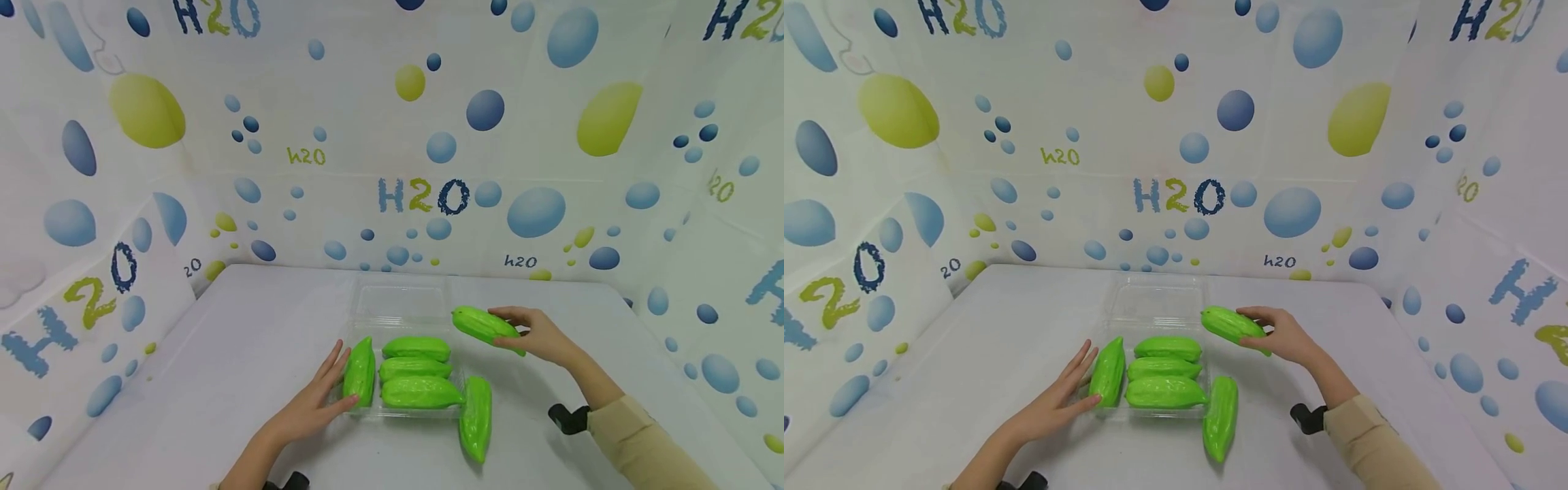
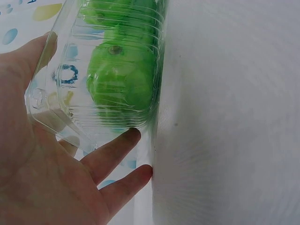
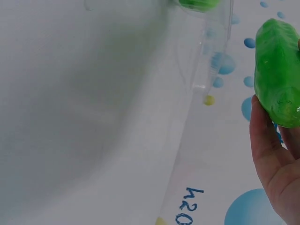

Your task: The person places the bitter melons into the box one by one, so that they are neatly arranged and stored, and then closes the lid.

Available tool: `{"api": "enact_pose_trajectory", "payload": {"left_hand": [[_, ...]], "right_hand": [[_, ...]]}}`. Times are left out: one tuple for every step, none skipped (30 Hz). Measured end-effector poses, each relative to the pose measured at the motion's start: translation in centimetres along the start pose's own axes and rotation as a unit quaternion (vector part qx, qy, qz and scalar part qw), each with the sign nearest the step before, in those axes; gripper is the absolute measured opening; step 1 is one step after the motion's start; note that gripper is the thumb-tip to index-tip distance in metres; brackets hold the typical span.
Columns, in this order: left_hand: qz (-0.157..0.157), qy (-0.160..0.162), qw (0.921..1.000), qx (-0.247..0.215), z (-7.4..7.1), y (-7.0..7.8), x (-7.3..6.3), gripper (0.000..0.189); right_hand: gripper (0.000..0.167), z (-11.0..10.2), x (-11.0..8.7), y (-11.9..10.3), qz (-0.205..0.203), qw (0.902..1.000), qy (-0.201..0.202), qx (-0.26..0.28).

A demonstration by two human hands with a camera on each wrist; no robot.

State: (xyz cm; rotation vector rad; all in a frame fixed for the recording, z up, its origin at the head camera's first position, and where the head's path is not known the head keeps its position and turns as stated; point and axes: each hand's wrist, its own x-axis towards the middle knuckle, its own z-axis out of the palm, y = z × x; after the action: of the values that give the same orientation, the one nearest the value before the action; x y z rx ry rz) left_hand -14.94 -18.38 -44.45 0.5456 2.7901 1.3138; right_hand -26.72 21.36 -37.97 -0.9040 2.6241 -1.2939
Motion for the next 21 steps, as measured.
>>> {"api": "enact_pose_trajectory", "payload": {"left_hand": [[-0.001,0.001,1.0,0.002,0.0,0.0,0.0,0.077],[-0.002,0.002,1.0,0.003,0.0,0.0,0.0,0.078],[-0.001,0.003,1.0,0.004,0.0,0.0,0.0,0.078],[-0.001,0.003,1.0,0.004,0.0,0.0,0.0,0.078],[0.0,0.003,1.0,0.004,0.0,0.0,0.0,0.078],[0.001,0.003,1.0,0.003,0.0,0.0,0.0,0.078],[0.002,0.003,1.0,0.002,0.0,0.0,0.1,0.077],[0.003,0.002,1.0,0.002,0.0,0.0,0.1,0.077],[0.004,0.002,1.0,0.003,0.0,-0.1,0.1,0.077],[0.005,0.002,1.0,0.003,0.0,-0.1,0.1,0.077],[0.006,0.001,1.0,0.004,0.0,-0.2,0.1,0.077],[0.006,0.0,1.0,0.004,0.1,-0.2,0.1,0.078],[0.007,0.001,1.0,0.004,0.1,-0.2,0.1,0.078],[0.008,0.001,1.0,0.005,0.1,-0.2,0.1,0.078],[0.007,0.001,1.0,0.006,0.1,-0.2,0.1,0.078],[0.007,0.001,1.0,0.006,0.1,-0.2,0.1,0.078],[0.008,0.001,1.0,0.006,0.1,-0.2,0.1,0.078],[0.007,0.001,1.0,0.006,0.1,-0.1,0.1,0.078],[0.009,0.002,0.9999,0.006,0.1,-0.1,0.1,0.077],[0.009,0.002,0.9999,0.005,0.1,-0.1,0.1,0.077],[0.008,0.001,1.0,0.005,0.1,-0.1,0.1,0.077]], "right_hand": [[0.055,0.0,0.1,-0.1,0.0,1.0,-0.001,0.0],[0.055,0.1,0.3,-0.1,-0.001,1.0,-0.003,0.0],[0.055,0.1,0.4,-0.1,-0.001,1.0,-0.005,0.0],[0.055,0.1,0.5,-0.2,-0.002,1.0,-0.007,0.002],[0.055,0.2,0.6,-0.2,-0.001,0.9999,-0.01,0.004],[0.055,0.2,0.7,-0.2,-0.002,0.9999,-0.012,0.005],[0.055,0.2,0.8,-0.2,-0.001,0.9999,-0.014,0.006],[0.055,0.3,0.9,-0.2,-0.001,0.9998,-0.017,0.006],[0.055,0.3,1.0,-0.2,-0.001,0.9998,-0.019,0.007],[0.055,0.4,1.1,-0.2,-0.001,0.9998,-0.02,0.007],[0.055,0.4,1.2,-0.2,-0.001,0.9998,-0.021,0.006],[0.055,0.5,1.3,-0.3,-0.002,0.9997,-0.022,0.006],[0.054,0.5,1.4,-0.4,-0.003,0.9997,-0.023,0.007],[0.054,0.6,1.5,-0.4,-0.005,0.9997,-0.025,0.007],[0.054,0.6,1.6,-0.5,-0.006,0.9996,-0.027,0.008],[0.054,0.7,1.7,-0.6,-0.006,0.9995,-0.028,0.01],[0.053,0.7,1.8,-0.7,-0.007,0.9995,-0.029,0.011],[0.053,0.8,1.8,-0.9,-0.007,0.9995,-0.029,0.012],[0.053,0.9,1.9,-1.0,-0.009,0.9994,-0.031,0.012],[0.054,1.0,2.0,-1.1,-0.009,0.9993,-0.032,0.015],[0.054,1.1,2.1,-1.2,-0.009,0.9993,-0.033,0.016]]}}
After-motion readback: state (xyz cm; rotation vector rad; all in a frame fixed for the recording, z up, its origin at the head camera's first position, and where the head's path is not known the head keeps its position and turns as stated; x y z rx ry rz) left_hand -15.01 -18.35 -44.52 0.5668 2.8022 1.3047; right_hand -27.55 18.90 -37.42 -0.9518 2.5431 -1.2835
